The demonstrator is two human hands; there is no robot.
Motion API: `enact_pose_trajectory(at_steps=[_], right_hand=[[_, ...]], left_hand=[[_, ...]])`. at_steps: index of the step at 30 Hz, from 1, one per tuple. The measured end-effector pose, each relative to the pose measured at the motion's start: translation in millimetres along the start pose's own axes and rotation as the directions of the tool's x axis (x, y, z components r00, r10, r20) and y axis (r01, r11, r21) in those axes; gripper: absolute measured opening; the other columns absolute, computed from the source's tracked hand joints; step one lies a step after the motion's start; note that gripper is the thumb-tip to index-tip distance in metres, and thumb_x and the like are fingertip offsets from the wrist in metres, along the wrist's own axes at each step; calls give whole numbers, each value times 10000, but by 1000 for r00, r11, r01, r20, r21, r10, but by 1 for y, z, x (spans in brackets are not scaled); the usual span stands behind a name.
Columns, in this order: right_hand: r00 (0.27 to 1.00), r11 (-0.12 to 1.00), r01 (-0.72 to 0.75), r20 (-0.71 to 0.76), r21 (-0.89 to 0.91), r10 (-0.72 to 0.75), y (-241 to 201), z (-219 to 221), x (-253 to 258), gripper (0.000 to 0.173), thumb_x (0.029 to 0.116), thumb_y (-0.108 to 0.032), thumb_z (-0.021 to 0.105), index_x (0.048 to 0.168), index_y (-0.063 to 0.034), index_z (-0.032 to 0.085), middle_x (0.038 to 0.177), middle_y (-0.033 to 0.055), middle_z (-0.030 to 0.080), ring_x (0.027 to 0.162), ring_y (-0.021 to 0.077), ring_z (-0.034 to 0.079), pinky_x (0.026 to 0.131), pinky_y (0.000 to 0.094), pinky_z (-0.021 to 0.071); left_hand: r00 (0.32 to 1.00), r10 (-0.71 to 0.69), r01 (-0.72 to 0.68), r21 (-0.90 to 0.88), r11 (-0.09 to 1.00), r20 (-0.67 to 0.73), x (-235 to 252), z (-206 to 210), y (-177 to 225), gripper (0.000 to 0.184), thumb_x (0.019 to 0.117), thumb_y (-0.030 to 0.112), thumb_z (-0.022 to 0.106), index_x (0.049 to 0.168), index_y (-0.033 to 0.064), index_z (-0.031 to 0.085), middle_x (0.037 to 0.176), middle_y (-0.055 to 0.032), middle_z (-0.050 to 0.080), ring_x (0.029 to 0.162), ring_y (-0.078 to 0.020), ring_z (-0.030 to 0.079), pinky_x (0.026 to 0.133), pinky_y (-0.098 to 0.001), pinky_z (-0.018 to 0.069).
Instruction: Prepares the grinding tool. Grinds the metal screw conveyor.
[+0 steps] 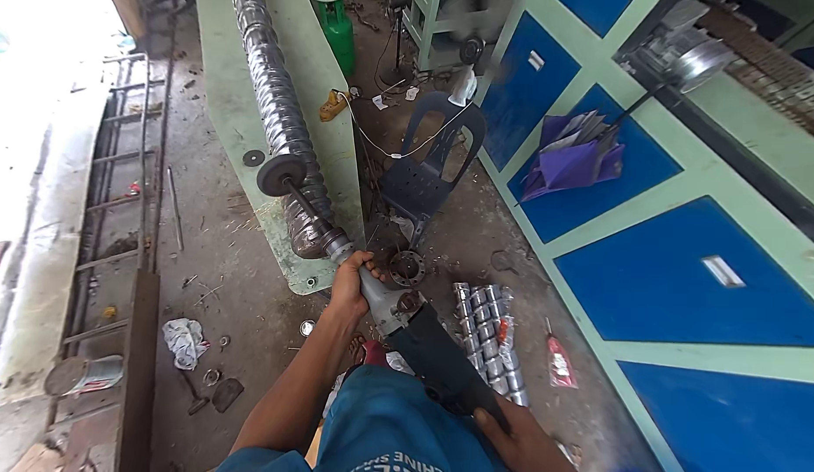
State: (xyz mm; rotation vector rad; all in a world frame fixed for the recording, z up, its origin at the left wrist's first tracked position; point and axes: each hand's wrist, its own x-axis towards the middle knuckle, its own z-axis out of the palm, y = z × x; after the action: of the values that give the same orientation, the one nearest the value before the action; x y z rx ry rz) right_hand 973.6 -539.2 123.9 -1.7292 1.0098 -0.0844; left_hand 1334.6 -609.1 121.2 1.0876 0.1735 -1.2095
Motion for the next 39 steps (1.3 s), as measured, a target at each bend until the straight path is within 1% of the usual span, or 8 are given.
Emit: enact_pose_trajectory(at_steps=[4,10,15,17,21,26,32,39], right_hand=[[999,1000,-9,33,-4,9,-5,-3,1,600,1018,-604,505,1151,-41,667,792,54,686,723,133,675,691,386,578],[1000,1000,-13,23,2,13,-5,-1,2,600,1012,-616,506,1150,-56,671,789,43,692,723,128,681,687,387,584],[1000,1000,-18,-10,13,19,0,0,0,592,1019,-610,497,1174,-66,672,801,37,699,728,116,685,696,374,589],[1000,999,-27,-11,43,28,4,1,1,573,1026,-593,494,1159,-65,671,781,33,682,699,113,666,675,366,579],[997,981,-77,18,177,75,14,2,2,489,1039,-543,502,1108,-82,648,691,12,623,559,123,607,562,349,562],[992,946,-129,32,298,126,22,2,6,490,1037,-564,491,1051,-97,640,637,21,597,495,145,580,489,345,539],[988,930,-151,67,334,136,17,-3,8,475,1032,-551,506,1067,-93,629,638,13,582,490,138,561,482,330,525],[991,967,-115,88,227,97,18,-5,5,530,1019,-597,511,1087,-87,636,644,15,597,500,141,578,495,355,538]], left_hand=[[1000,5,-6,-8,1000,-16,-3,-5,3,136,981,105,534,845,104,525,605,-11,493,502,-142,540,559,-323,564],[1000,11,-11,-7,1000,-13,-5,-6,3,128,974,96,525,846,101,527,606,-14,495,497,-146,538,554,-323,561],[1000,-1,1,24,1000,-5,1,5,-1,131,977,105,536,846,104,527,607,-16,498,502,-147,543,553,-326,561],[1000,-11,11,41,999,0,5,11,-3,112,975,106,543,864,104,529,613,-15,499,502,-147,543,542,-318,555],[999,-31,30,67,997,20,17,22,-11,106,972,100,549,867,94,534,622,-26,506,505,-152,543,534,-323,552],[999,-53,54,94,994,-8,30,33,-21,74,943,84,585,891,84,532,629,-37,509,503,-161,544,517,-333,547],[999,-25,28,117,993,-28,25,34,-18,93,961,90,574,878,80,535,634,-38,509,511,-161,543,534,-335,552],[1000,7,-6,51,999,-26,9,21,-9,102,961,75,556,863,78,529,624,-36,508,505,-162,544,531,-334,555]])
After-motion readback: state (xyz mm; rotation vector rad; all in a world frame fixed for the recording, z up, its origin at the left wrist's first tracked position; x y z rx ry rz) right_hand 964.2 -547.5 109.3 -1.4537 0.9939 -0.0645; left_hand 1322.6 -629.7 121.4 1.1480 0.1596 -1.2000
